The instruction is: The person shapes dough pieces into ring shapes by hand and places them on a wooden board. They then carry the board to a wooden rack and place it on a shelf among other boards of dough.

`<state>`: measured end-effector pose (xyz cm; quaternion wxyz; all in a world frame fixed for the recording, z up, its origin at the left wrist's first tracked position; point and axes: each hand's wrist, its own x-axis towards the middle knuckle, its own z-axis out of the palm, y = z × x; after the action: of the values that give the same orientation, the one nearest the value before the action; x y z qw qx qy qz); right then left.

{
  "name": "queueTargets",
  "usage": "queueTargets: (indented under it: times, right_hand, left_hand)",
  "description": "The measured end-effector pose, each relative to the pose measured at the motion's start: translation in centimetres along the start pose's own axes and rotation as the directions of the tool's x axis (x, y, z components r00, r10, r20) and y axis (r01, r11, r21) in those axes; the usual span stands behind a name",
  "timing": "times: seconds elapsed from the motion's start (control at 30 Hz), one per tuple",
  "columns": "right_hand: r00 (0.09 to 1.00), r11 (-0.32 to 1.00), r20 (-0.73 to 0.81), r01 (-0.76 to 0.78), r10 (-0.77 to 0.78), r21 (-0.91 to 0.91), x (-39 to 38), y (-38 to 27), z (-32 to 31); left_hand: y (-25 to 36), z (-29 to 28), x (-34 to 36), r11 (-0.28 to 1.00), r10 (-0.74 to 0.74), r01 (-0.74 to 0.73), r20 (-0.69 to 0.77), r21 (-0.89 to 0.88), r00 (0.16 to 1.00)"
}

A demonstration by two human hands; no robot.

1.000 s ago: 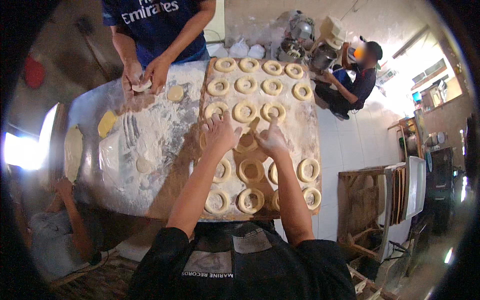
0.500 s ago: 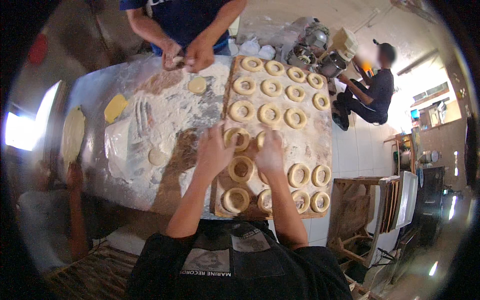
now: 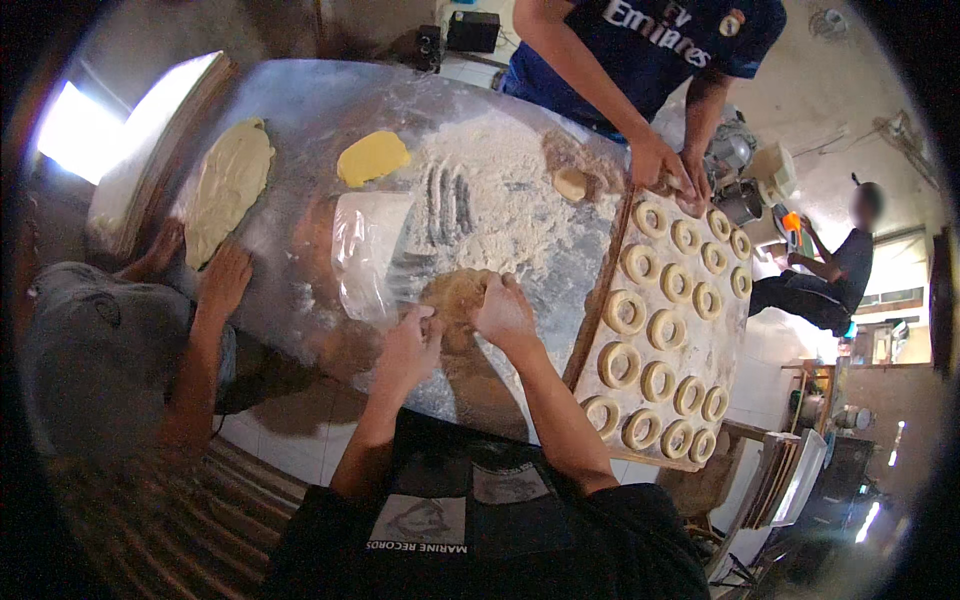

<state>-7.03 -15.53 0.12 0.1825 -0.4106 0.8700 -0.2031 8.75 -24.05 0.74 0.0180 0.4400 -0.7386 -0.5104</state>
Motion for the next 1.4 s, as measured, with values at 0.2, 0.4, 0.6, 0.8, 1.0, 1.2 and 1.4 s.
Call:
queueTargets:
  times: [0.2,0.4,0.6,0.8,1.0,1.2,1.4]
  right_hand:
    - [0.979,0.904,0.185,-0.151,0.082,0.401,0.5,-3.0,-2.3]
    - [0.995,0.519,0.103,-0.082,-0.012,0.851,-1.8,-2.4,-3.7]
    - [0.982,0.748,0.073,-0.18,0.173,0.639,-2.5,-5.0,-5.0]
    - [0.933,0.788,-0.357,0.256,-0.05,0.56,-0.1,-1.8,0.6]
    - [0.959,-0.006,0.015,-0.017,-0.283,1.0,-1.4,-1.9,-2.3]
    - [0.993,0.354,-0.115,0.105,0.008,0.929,-1.2,-4.1,-5.6]
    - [0.948,0.702,-0.268,0.307,-0.169,0.643,-1.5,-3.1,-8.1]
  left_hand:
    - [-0.6,-0.7,2.6,0.908,0.351,-0.311,-0.106,0.28,0.93]
    - [3.9,-3.9,1.5,0.874,0.299,-0.213,0.138,-0.436,0.944]
    - [4.4,-4.3,1.1,0.867,0.431,-0.401,0.044,-0.296,0.901]
    - [3.9,-1.3,2.8,0.725,0.689,-0.651,-0.248,0.224,0.681]
    - [0.6,0.1,3.6,0.558,0.419,-0.507,-0.305,-0.657,0.856]
    - [3.9,0.7,2.6,0.268,0.436,-0.457,-0.317,-0.848,0.842]
    - [8.2,3.8,2.0,0.569,0.466,-0.51,-0.257,-0.646,0.846]
